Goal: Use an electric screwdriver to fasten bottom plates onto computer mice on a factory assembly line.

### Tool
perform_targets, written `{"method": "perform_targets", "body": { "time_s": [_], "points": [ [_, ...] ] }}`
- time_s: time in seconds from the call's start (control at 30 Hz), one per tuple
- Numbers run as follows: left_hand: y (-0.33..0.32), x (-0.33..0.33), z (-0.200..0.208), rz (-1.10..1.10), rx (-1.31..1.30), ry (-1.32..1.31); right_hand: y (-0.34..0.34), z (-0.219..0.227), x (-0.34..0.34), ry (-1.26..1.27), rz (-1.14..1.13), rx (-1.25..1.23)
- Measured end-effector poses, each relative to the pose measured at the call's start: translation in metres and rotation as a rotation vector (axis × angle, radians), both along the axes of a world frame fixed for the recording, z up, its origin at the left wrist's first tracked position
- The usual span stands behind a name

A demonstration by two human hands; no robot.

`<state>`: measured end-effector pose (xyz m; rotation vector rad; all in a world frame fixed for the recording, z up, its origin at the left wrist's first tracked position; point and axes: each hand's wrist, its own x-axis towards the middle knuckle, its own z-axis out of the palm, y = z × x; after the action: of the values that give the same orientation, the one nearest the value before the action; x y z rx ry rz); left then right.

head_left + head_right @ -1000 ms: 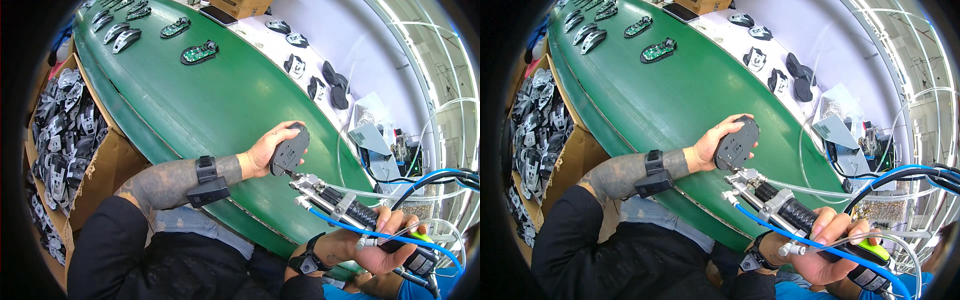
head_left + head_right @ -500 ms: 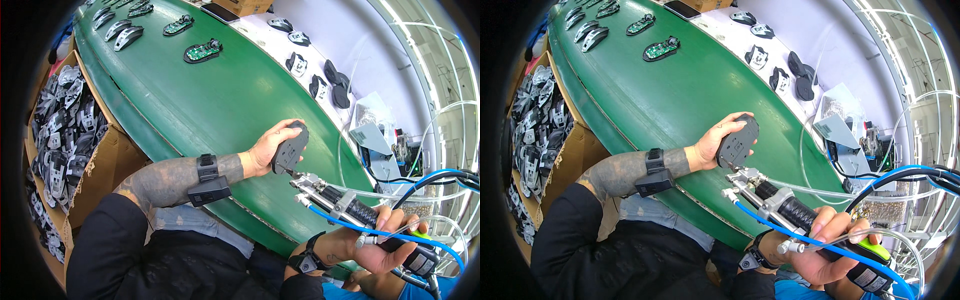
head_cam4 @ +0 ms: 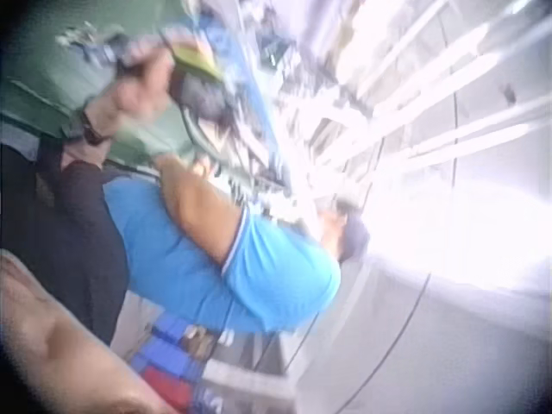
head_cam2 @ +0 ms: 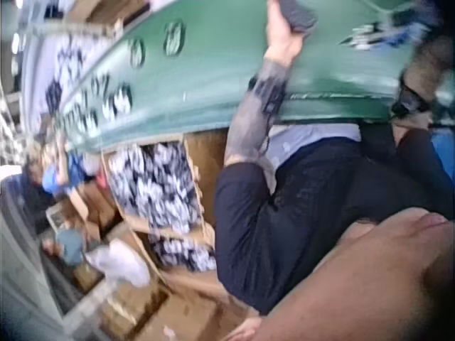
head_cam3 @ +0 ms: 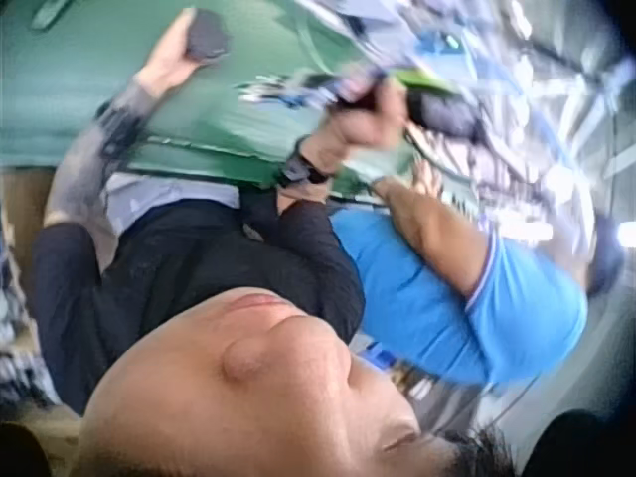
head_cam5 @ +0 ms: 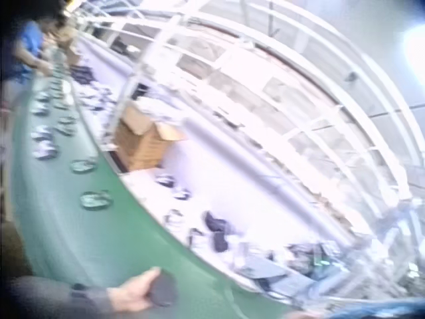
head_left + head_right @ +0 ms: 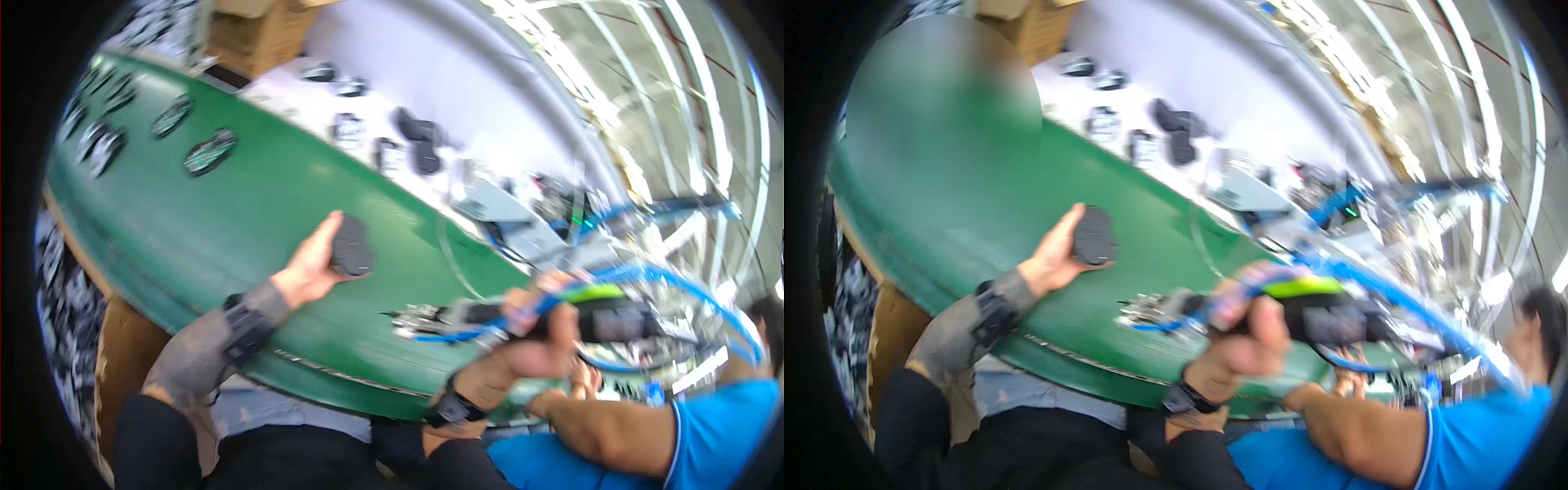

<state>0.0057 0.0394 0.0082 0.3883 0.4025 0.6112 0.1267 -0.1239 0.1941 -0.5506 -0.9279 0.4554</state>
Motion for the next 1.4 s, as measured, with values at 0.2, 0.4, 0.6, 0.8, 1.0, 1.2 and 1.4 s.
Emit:
{"method": "perform_targets", "body": {
  "time_s": [0.2, 0.4, 0.6, 0.8, 1.0, 1.2, 1.4],
  "points": [
    [-0.015, -0.013, 0.019, -0.124, 0.099, -0.051, 0.008, -0.008, 0.001, -0.274, -0.323, -0.138],
    [-0.017, -0.006, 0.016, -0.09, 0.092, -0.023, 0.004, -0.024, 0.01, -0.417, -0.725, 0.019],
    [-0.019, -0.008, 0.029, -0.104, 0.122, -0.037, 0.006, -0.052, 0.018, -0.489, -0.798, -0.035],
    [-0.024, -0.007, 0.03, -0.203, 0.15, -0.004, 0.007, -0.088, 0.037, -0.467, -0.818, -0.046],
    [-0.021, -0.013, 0.032, -0.174, 0.209, -0.094, 0.005, -0.105, 0.045, -0.447, -0.828, -0.042],
    [-0.018, -0.006, 0.026, -0.08, 0.33, -0.098, -0.005, -0.097, 0.033, -0.384, -0.863, -0.034],
    [-0.017, -0.016, 0.027, -0.091, 0.279, -0.169, -0.003, -0.1, 0.025, -0.382, -0.852, -0.038]
  ]
}}
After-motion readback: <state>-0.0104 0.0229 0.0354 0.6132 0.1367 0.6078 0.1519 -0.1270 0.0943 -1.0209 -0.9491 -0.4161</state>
